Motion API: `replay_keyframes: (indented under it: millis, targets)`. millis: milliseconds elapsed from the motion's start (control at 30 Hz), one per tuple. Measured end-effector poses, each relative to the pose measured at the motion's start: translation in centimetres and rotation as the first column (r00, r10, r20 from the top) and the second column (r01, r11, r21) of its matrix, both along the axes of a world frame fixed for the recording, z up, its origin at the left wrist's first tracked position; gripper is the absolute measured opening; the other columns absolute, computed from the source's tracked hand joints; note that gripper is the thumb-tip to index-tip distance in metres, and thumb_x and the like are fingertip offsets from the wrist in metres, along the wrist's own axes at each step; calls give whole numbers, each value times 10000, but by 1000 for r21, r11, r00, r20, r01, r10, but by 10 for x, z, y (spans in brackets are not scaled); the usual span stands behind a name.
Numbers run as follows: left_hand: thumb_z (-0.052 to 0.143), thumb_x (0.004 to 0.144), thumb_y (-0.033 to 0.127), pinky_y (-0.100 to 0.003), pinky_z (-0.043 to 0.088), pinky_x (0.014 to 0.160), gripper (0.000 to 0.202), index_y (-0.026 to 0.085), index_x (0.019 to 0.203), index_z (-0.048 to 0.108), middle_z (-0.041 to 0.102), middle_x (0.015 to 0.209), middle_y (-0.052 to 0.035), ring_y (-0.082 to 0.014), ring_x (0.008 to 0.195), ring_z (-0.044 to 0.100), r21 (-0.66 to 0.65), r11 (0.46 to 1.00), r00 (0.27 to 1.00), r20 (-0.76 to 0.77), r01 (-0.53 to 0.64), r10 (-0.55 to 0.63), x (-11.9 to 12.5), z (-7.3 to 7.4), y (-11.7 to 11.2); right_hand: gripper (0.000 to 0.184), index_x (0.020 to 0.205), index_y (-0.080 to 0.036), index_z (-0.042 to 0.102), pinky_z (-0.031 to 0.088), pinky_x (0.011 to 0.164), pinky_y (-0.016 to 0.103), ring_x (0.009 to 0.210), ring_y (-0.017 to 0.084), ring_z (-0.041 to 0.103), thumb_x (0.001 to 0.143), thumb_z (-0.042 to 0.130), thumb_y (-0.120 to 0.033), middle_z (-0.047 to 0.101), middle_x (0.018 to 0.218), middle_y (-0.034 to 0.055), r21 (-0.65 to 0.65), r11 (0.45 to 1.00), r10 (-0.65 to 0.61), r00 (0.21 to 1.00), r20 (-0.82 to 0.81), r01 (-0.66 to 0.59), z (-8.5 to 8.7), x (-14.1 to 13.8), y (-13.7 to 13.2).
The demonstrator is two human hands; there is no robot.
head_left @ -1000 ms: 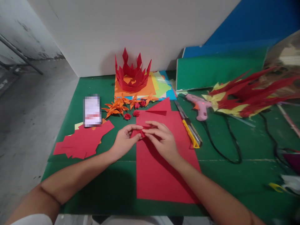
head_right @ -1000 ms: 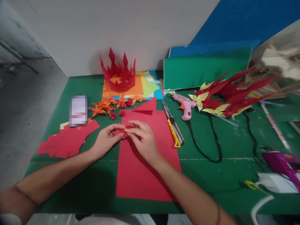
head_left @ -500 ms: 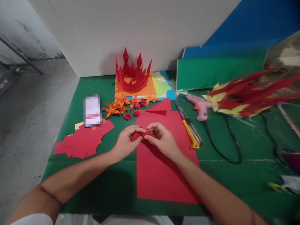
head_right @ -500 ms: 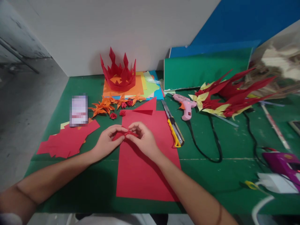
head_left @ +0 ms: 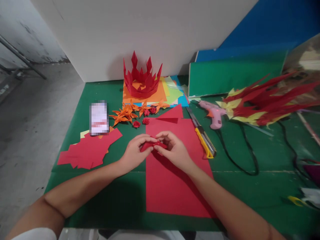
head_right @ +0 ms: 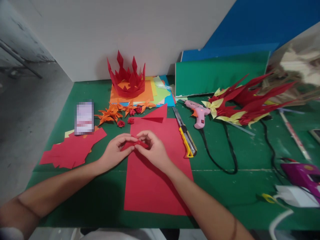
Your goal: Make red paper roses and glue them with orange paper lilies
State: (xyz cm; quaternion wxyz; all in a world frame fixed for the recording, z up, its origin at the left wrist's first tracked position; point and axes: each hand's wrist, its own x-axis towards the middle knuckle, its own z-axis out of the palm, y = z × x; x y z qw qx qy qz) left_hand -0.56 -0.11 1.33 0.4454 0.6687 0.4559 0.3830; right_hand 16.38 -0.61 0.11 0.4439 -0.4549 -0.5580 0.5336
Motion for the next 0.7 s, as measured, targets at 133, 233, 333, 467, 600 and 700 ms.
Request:
replay_keyframes:
  millis: [133, 233, 333, 467, 600, 700]
  targets:
    - [616, 741, 89, -348, 474, 916, 253, 229, 934, 703, 701, 981, -55, -202, 995, 626, 28, 999, 1000, -16, 19, -18, 0, 1, -1, 222, 963, -230, 519, 480, 696, 277, 823, 141, 574, 769, 622, -207, 558, 868, 2, 59, 998, -16, 999, 46, 13, -1, 0, 0]
    - [616, 736, 93, -341, 481, 909, 261, 222, 945, 705, 692, 980, -60, -196, 988, 624, 29, 999, 999, 14, 31, -31, 0, 1, -2, 228, 963, -228, 516, 477, 682, 272, 804, 136, 573, 764, 626, -202, 552, 843, -6, 65, 998, -20, 999, 48, 17, -2, 0, 0]
    - [655, 731, 153, -324, 505, 862, 188, 207, 898, 724, 685, 946, -68, -193, 954, 629, -23, 1000, 997, 76, 0, 1, 1, 1, -1, 251, 966, -228, 511, 469, 625, 259, 736, 127, 570, 757, 649, -221, 542, 785, -22, 24, 1000, -7, 1000, 16, 6, -1, 0, -1]
    - [705, 717, 282, -286, 548, 708, 113, 191, 772, 741, 687, 859, -62, -176, 817, 643, -225, 973, 977, 196, -39, 85, 1, 2, 0, 269, 959, -231, 505, 463, 586, 256, 665, 118, 567, 760, 681, -275, 543, 733, -36, -38, 999, 10, 999, -33, -11, 1, -2, -2]
    - [740, 683, 340, -253, 547, 632, 176, 173, 738, 741, 702, 794, -50, -147, 712, 642, -358, 933, 951, 276, -34, 141, 1, 2, 1, 300, 968, -240, 503, 453, 555, 251, 637, 113, 568, 752, 702, -304, 554, 741, -38, -59, 998, 22, 997, -73, -26, 3, -2, -3]
    - [763, 654, 350, -239, 542, 607, 197, 169, 729, 739, 717, 755, -43, -133, 662, 637, -382, 921, 940, 283, -73, 192, 2, 3, 1, 287, 980, -240, 501, 448, 541, 251, 628, 115, 572, 779, 680, -341, 564, 747, -31, -64, 997, 26, 996, -87, -31, 5, -2, -3]
